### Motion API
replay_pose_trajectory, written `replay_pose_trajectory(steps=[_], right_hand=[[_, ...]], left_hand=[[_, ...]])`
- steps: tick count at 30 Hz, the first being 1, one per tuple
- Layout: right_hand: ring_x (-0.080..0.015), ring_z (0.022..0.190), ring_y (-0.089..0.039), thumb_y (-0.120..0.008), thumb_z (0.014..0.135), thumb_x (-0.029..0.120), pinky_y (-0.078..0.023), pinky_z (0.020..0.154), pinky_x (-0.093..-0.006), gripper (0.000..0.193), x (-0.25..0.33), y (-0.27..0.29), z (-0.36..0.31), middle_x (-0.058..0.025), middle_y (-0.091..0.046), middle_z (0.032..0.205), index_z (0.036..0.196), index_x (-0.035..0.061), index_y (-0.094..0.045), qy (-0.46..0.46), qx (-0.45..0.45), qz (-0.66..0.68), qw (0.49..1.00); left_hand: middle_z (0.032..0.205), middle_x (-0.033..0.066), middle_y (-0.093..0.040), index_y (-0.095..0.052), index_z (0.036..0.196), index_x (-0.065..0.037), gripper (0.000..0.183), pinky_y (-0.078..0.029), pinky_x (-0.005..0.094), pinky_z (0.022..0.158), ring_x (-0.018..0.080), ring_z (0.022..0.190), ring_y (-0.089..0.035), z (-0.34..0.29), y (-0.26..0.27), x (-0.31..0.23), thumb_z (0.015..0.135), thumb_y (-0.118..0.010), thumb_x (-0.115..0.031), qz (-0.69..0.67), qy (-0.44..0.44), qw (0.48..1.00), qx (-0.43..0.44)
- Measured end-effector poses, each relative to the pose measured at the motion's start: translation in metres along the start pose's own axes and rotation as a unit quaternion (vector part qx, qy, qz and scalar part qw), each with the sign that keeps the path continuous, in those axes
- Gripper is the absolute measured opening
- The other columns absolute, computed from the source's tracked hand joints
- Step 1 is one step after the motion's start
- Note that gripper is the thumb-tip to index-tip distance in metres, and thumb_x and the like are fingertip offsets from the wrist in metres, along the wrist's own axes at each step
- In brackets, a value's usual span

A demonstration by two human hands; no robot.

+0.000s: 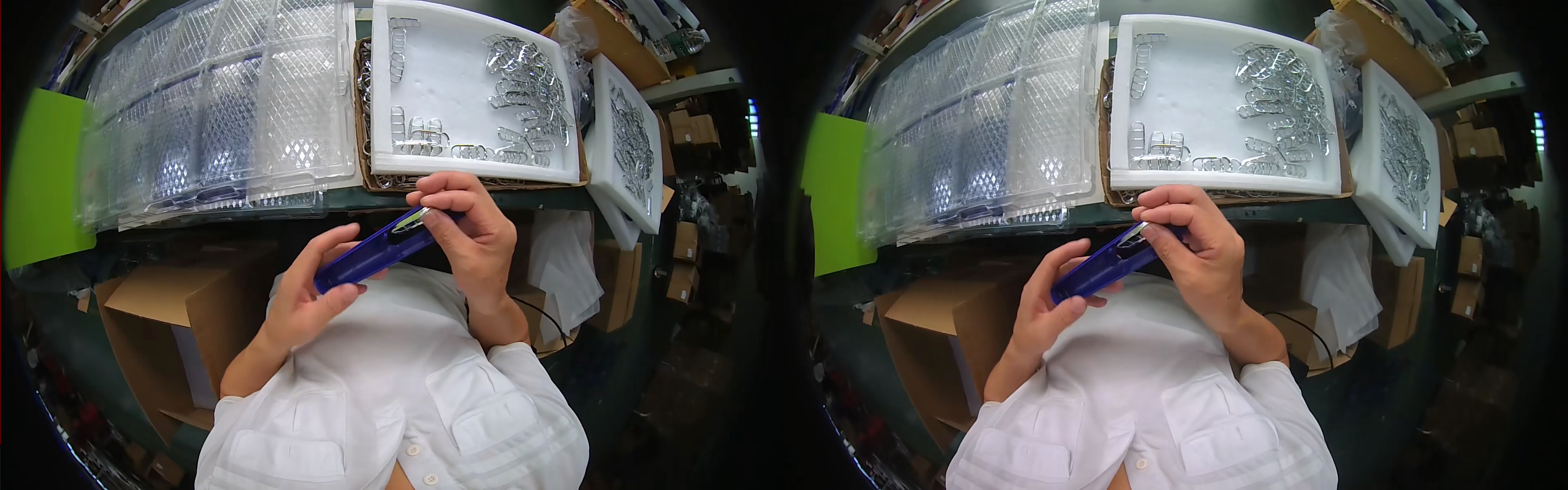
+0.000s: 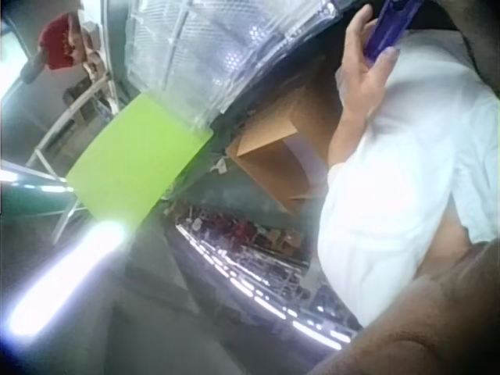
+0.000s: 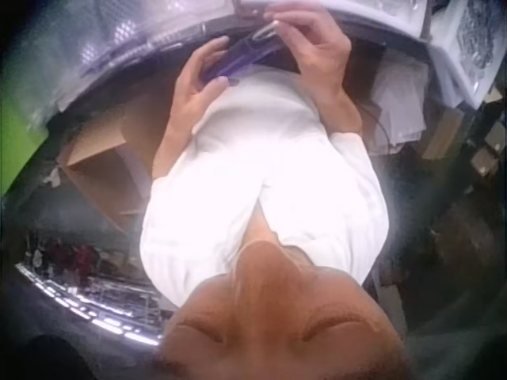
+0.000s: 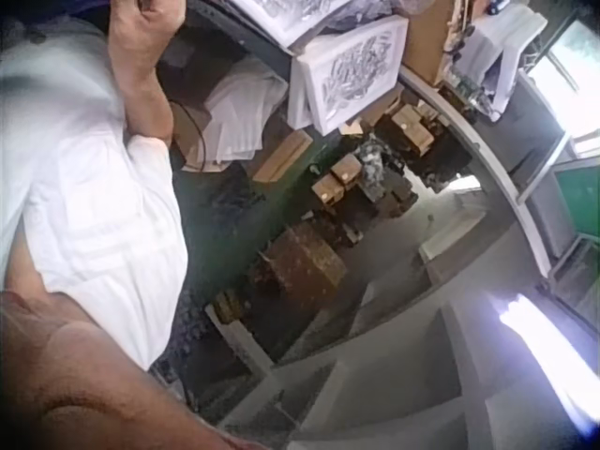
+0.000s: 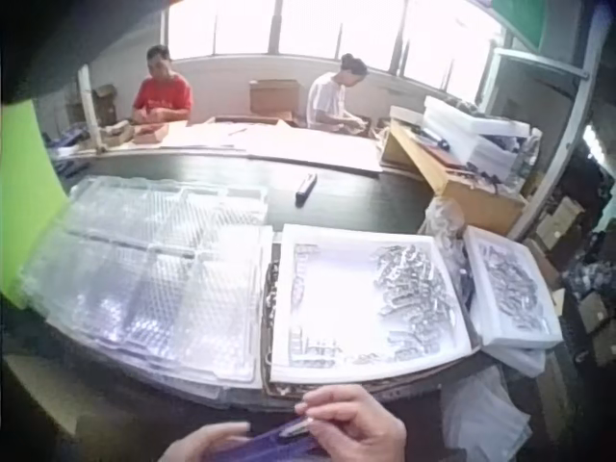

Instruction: The person assembles small metal clips into purple plastic handles. They pick up a metal clip from a tray, insert it into the handle, and place the completed unit into a cardboard box. This process is repeated continuously throughout the video.

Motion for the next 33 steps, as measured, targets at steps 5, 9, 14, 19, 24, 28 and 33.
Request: replay_pose_trajectory(steps=[5, 9, 14, 19, 24, 28, 33], right_hand=[[-0.019, 0.106, -0.07, -0.072, 0.09, -0.01, -0.056, 0.086, -0.0276, 0.015, 0.007, 0.01, 0.012, -0.0143, -0.069, 0.117, 0.103, -0.0031, -0.073, -0.02, 0.018, -0.072, 0.997], [-0.0197, 0.1, -0.069, -0.075, 0.087, -0.008, -0.055, 0.081, -0.0273, 0.017, 0.011, 0.003, 0.018, -0.0133, -0.069, 0.113, 0.102, -0.0012, -0.075, 0.034, 0.075, -0.165, 0.983], [-0.0182, 0.09, -0.066, -0.076, 0.084, -0.012, -0.053, 0.074, -0.0264, 0.023, 0.042, 0.009, 0.013, -0.011, -0.068, 0.104, 0.104, -0.0006, -0.076, 0.151, -0.072, -0.247, 0.954], [-0.0185, 0.084, -0.067, -0.077, 0.084, -0.012, -0.055, 0.072, -0.0278, 0.022, 0.046, -0.001, 0.003, -0.0111, -0.069, 0.097, 0.103, -0.0003, -0.074, 0.108, -0.082, -0.246, 0.96], [-0.0277, 0.096, -0.068, -0.082, 0.077, -0.006, -0.056, 0.077, -0.0354, 0.019, 0.037, -0.011, 0.007, -0.0155, -0.067, 0.115, 0.091, 0.001, -0.072, 0.114, -0.056, -0.369, 0.921], [-0.0353, 0.11, -0.064, -0.083, 0.074, -0.001, -0.052, 0.088, -0.0431, 0.018, 0.036, -0.017, 0.008, -0.0187, -0.064, 0.127, 0.087, 0.0027, -0.071, 0.123, -0.067, -0.426, 0.894], [-0.0368, 0.112, -0.063, -0.08, 0.073, 0.0, -0.05, 0.09, -0.0443, 0.016, 0.033, -0.026, 0.01, -0.0209, -0.063, 0.131, 0.082, 0.0028, -0.068, 0.137, -0.054, -0.495, 0.856]], left_hand=[[0.099, 0.0068, -0.074, -0.056, 0.145, -0.001, 0.041, -0.054, 0.0267, 0.079, 0.0112, 0.09, -0.07, 0.033, -0.002, 0.002, 0.109, -0.056, -0.019, 0.115, 0.086, 0.981, 0.132], [0.087, 0.0036, -0.069, -0.061, 0.127, -0.001, 0.025, -0.052, 0.0255, 0.068, 0.0097, 0.073, -0.067, 0.054, -0.017, 0.014, 0.109, -0.052, -0.016, 0.057, 0.162, 0.978, 0.117], [0.094, 0.0059, -0.065, -0.056, 0.134, 0.0, 0.028, -0.053, 0.0271, 0.069, 0.0113, 0.074, -0.063, 0.055, -0.018, 0.037, 0.108, -0.052, -0.011, -0.056, 0.129, 0.987, 0.072], [0.101, 0.0074, -0.065, -0.052, 0.142, 0.0, 0.036, -0.054, 0.0268, 0.071, 0.0111, 0.08, -0.064, 0.05, -0.019, 0.042, 0.106, -0.052, -0.004, -0.096, 0.12, 0.987, 0.057], [0.102, 0.0065, -0.066, -0.051, 0.147, -0.001, 0.041, -0.054, 0.0256, 0.072, 0.0091, 0.08, -0.063, 0.049, -0.019, 0.041, 0.106, -0.049, 0.0, -0.073, 0.116, 0.989, 0.055], [0.103, 0.0057, -0.066, -0.051, 0.146, -0.001, 0.04, -0.053, 0.0253, 0.071, 0.0089, 0.08, -0.062, 0.047, -0.019, 0.039, 0.107, -0.049, -0.001, -0.067, 0.09, 0.992, 0.049], [0.102, 0.0048, -0.066, -0.051, 0.146, -0.001, 0.039, -0.052, 0.0248, 0.069, 0.0079, 0.079, -0.06, 0.043, -0.017, 0.039, 0.107, -0.048, -0.001, -0.06, 0.081, 0.994, 0.046]])
Point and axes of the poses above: each hand's wrist, its own z-axis towards the middle knuckle, its own y-axis out of the back of the hand, x = y × z, the point moved 5 cm from there along z, towards the middle knuckle
